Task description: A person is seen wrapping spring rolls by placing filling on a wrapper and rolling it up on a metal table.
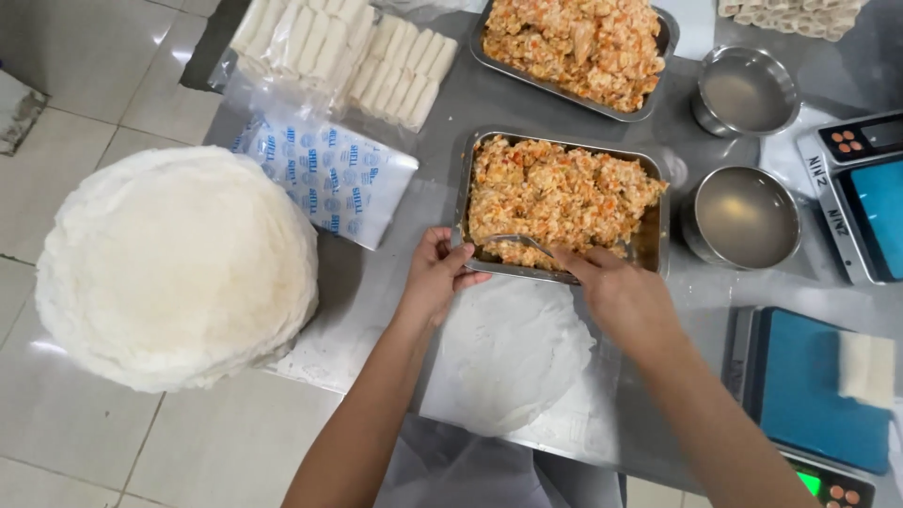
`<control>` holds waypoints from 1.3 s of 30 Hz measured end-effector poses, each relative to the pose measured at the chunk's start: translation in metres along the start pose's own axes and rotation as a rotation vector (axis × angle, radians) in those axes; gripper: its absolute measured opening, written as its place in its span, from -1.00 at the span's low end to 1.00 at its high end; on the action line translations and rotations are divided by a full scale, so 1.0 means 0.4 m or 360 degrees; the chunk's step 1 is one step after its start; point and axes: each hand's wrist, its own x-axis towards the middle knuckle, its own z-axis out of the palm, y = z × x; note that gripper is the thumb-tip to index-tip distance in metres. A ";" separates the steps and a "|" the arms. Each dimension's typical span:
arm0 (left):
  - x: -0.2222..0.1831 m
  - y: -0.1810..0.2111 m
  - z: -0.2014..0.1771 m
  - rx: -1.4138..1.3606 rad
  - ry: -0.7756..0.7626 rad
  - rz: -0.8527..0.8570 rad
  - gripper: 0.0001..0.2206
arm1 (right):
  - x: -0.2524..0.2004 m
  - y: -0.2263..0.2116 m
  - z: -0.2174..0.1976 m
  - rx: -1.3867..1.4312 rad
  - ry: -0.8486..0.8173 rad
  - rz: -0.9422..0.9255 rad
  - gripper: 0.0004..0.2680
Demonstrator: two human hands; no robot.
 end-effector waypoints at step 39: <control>-0.448 -0.075 -0.069 0.2025 -0.0685 0.1626 -0.92 | -0.302 -0.095 0.068 0.1171 -0.0865 0.0976 -0.63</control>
